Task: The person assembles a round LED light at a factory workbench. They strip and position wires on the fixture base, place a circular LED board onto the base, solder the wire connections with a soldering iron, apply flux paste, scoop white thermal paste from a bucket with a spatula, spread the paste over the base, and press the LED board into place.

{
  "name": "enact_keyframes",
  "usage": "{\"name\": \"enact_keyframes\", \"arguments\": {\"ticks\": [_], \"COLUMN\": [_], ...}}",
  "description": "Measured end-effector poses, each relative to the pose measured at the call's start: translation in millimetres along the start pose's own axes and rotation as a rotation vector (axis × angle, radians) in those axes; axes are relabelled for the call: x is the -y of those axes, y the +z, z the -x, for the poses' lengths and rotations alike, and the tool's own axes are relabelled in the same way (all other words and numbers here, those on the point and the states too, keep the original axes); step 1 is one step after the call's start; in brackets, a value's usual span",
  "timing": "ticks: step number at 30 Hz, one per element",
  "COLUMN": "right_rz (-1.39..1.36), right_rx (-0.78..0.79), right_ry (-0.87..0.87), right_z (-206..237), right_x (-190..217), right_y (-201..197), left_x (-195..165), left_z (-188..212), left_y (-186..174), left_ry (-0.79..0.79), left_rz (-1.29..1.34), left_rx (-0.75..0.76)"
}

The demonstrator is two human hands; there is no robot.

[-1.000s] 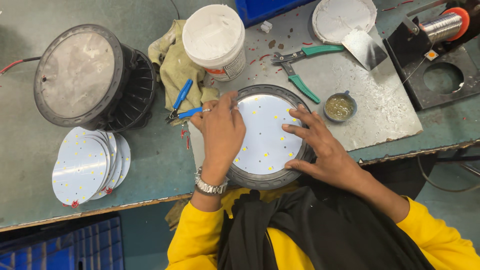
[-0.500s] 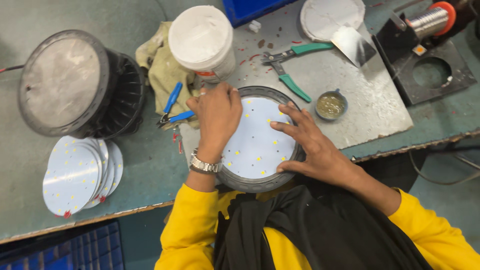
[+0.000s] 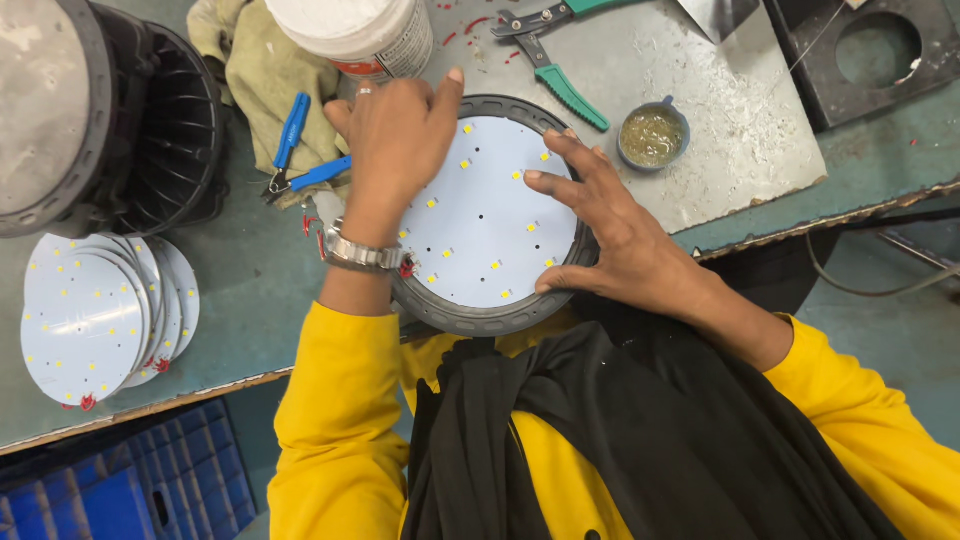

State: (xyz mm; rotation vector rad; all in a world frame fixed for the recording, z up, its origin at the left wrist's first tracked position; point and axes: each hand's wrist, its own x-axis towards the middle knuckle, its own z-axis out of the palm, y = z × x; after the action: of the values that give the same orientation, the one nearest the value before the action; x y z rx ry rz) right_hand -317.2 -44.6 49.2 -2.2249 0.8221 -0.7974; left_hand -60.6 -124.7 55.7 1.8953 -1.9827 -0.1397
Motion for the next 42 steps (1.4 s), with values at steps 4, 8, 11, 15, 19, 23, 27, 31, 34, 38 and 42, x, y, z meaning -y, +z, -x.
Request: {"name": "enact_keyframes", "arguments": {"ticks": [4,8,11,15,19,23,27,31,34,38,42], "right_rz": [-0.011,-0.011,-0.206,-0.424,-0.469,-0.533,-0.685,-0.815,-0.763,-1.004,-1.038], "right_rx": [-0.030,-0.164,-0.201,-0.247,-0.237,-0.159,-0.008,0.083,-0.006,0.051,-0.072], "right_ry": [0.002,-0.070,-0.119,-0.194,-0.268,-0.299,-0.367,-0.329,-0.238,-0.141,-0.199], "right_z": [7.0,19.8,31.2,32.5,14.7,-11.8,-39.0,-70.8,-92.8,-89.9,-73.9], "right_x": [-3.9,-10.1,-8.8,-0.8,17.3,46.1,71.0,83.7,77.9,66.0,55.0], "right_y": [2.8,13.3,25.1,29.3,14.2,4.9,3.9,-1.3,-14.6,-21.9,-13.8], "left_x": [3.7,6.5,5.8,-2.1,-11.3,-34.0,-40.1,-15.2,7.5,11.1,-8.7], "left_z": [-4.8,-3.5,4.5,32.5,91.7,159.0,184.8,183.4,177.5,170.5,165.7], "left_y": [-4.4,-19.9,-27.9,-45.5,-96.7,-121.2,-98.6,-82.9,-84.9,-82.3,-66.0], "left_ry": [-0.029,-0.089,-0.089,0.071,0.230,0.353,0.436,0.319,0.186,0.267,0.386], "left_rz": [0.115,0.417,0.549,0.323,0.469,0.591,0.442,0.485,0.626,0.668,0.547], "left_rx": [0.079,0.210,0.275,0.031,-0.042,-0.092,-0.269,-0.412,-0.509,-0.466,-0.304]}}
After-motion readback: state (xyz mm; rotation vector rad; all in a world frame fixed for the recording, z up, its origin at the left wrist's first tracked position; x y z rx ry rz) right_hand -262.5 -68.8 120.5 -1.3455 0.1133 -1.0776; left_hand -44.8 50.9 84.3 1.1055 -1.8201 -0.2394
